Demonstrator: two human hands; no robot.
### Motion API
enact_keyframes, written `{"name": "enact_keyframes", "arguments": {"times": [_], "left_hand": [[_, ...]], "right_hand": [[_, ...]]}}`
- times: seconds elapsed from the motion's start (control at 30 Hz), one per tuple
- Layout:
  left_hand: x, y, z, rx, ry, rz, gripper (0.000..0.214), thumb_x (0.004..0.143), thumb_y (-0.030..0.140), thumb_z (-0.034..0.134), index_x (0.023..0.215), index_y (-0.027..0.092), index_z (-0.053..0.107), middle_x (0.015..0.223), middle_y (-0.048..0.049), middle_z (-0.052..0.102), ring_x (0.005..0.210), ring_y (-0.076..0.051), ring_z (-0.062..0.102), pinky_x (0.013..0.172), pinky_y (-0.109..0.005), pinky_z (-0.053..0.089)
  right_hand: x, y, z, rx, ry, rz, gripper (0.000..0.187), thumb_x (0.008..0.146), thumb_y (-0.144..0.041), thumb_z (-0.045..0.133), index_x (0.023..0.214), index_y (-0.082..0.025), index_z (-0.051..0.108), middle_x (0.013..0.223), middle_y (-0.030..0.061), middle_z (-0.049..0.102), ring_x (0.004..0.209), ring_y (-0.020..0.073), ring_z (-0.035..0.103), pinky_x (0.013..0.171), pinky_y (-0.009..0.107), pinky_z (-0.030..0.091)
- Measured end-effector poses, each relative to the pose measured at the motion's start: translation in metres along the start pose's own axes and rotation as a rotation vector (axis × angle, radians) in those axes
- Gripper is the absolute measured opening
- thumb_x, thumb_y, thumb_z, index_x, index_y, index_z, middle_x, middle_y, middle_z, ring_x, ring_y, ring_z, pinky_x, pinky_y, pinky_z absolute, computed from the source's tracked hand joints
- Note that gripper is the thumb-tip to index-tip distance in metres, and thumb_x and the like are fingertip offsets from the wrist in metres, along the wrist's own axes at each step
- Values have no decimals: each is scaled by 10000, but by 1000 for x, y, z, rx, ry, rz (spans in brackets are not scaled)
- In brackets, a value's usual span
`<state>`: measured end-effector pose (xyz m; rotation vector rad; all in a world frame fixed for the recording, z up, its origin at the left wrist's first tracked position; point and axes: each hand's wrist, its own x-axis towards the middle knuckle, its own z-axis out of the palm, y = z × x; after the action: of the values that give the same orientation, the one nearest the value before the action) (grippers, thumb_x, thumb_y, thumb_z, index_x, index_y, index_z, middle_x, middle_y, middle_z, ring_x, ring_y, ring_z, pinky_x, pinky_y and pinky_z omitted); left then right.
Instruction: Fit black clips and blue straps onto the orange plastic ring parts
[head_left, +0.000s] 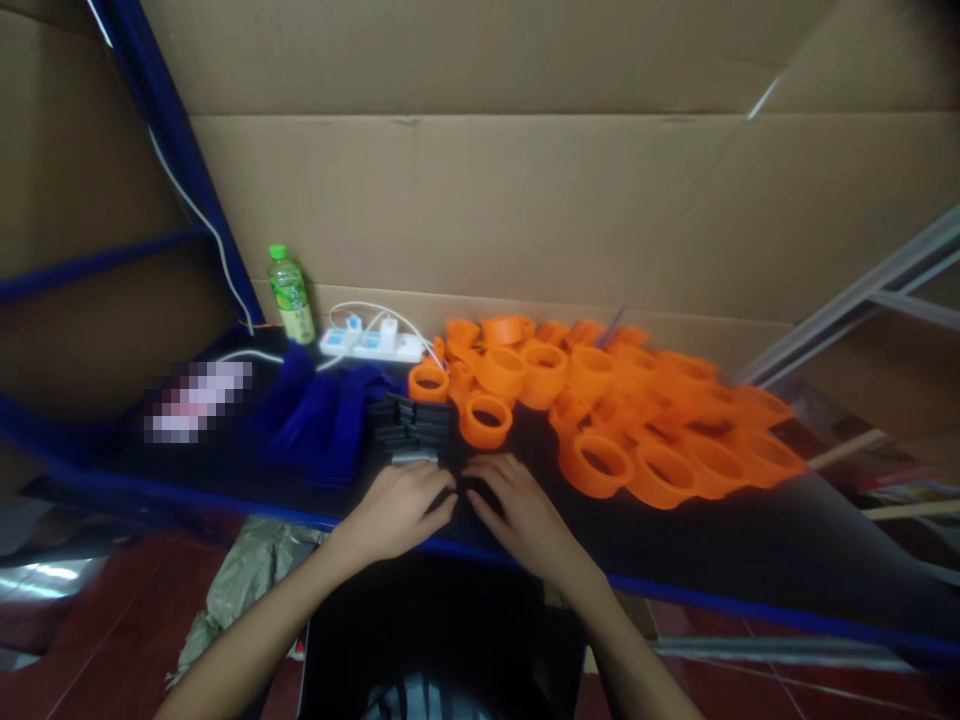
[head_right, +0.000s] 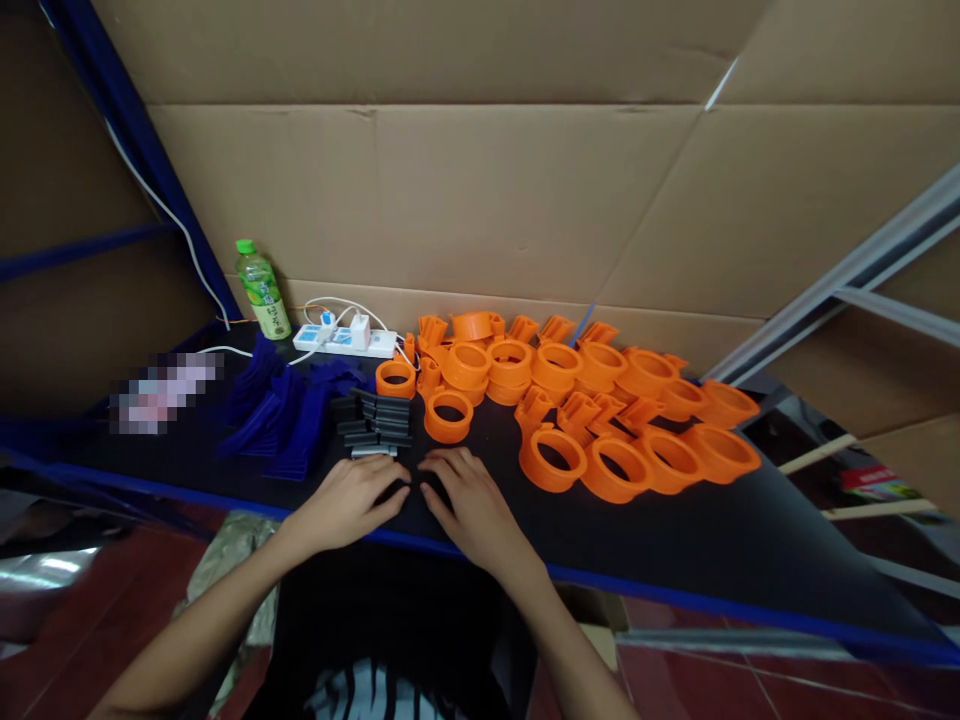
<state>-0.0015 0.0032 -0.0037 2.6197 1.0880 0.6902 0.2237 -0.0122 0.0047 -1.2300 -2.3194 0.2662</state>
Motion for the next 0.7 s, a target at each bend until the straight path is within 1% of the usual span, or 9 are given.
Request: {"name": "enact_keyframes", "arguments": {"times": [0.07, 0.27, 0.4, 0.47, 0.5, 0.57, 0.6, 0.67, 0.7], "left_hand": [[0, 0, 0, -9, 13, 5, 182, 981, 333, 518, 1081, 241, 639, 989, -40, 727, 912, -219, 687, 799, -329, 488], [0, 1, -2, -7, 27, 26, 181, 987, 336, 513, 982, 232, 661, 912, -45, 702, 849, -214, 672, 740, -322, 477], [0, 0, -1, -4, 26, 27, 158, 979, 321, 530, 974, 234, 662, 911, -41, 698, 844, -210, 670, 731, -316, 470], [0, 0, -1, 11, 19, 27, 157, 980, 321, 529, 973, 234, 660, 921, -42, 700, 847, -210, 669, 724, -315, 464], [0, 0, -1, 19, 16, 25, 161, 983, 322, 524, 975, 233, 658, 930, -44, 702, 850, -210, 669, 723, -317, 461], [-1, 0, 0, 28, 10, 20, 174, 991, 324, 510, 985, 231, 657, 944, -45, 705, 857, -211, 668, 722, -320, 456], [-1, 0, 0, 29, 5, 19, 180, 995, 325, 503, 991, 230, 656, 947, -44, 706, 859, -211, 669, 722, -322, 455], [-1, 0, 1, 28, -2, 25, 186, 999, 324, 495, 1002, 228, 655, 945, -43, 708, 859, -208, 670, 722, -322, 452], [-1, -1, 1, 28, -5, 30, 189, 1001, 325, 492, 1006, 227, 654, 945, -42, 709, 860, -207, 670, 722, -322, 451]], "right_hand": [[0, -1, 0, 9, -4, 8, 237, 1000, -282, 515, 1215, -231, 600, 1215, 94, 656, 1175, 247, 587, 1025, 471, 494], [1, 1, -4, -18, -10, -14, 209, 1000, -291, 515, 1141, -247, 663, 1225, 92, 649, 1169, 251, 590, 1014, 478, 497], [1, -2, 4, -25, 2, -21, 204, 993, -278, 524, 1131, -246, 671, 1201, 88, 666, 1147, 246, 605, 996, 469, 507], [-3, -7, 3, -25, 52, -61, 192, 987, -250, 528, 1108, -245, 677, 1166, 79, 688, 1110, 236, 627, 969, 447, 518], [-6, -8, -2, -34, 113, -93, 187, 982, -228, 531, 1094, -244, 680, 1130, 74, 703, 1077, 227, 641, 948, 429, 524], [-11, -3, -26, -102, 322, -142, 179, 965, -184, 541, 1059, -234, 685, 1026, 66, 726, 986, 207, 661, 909, 394, 525], [-13, 6, -46, -166, 449, -136, 176, 958, -170, 546, 1048, -223, 688, 979, 67, 730, 947, 200, 664, 895, 379, 521], [-11, 34, -98, -342, 694, -14, 169, 965, -191, 544, 1012, -180, 706, 944, 98, 730, 926, 202, 658, 883, 369, 504], [-9, 52, -126, -441, 752, 110, 205, 982, -224, 530, 1004, -154, 721, 972, 126, 734, 955, 211, 659, 872, 363, 499]]}}
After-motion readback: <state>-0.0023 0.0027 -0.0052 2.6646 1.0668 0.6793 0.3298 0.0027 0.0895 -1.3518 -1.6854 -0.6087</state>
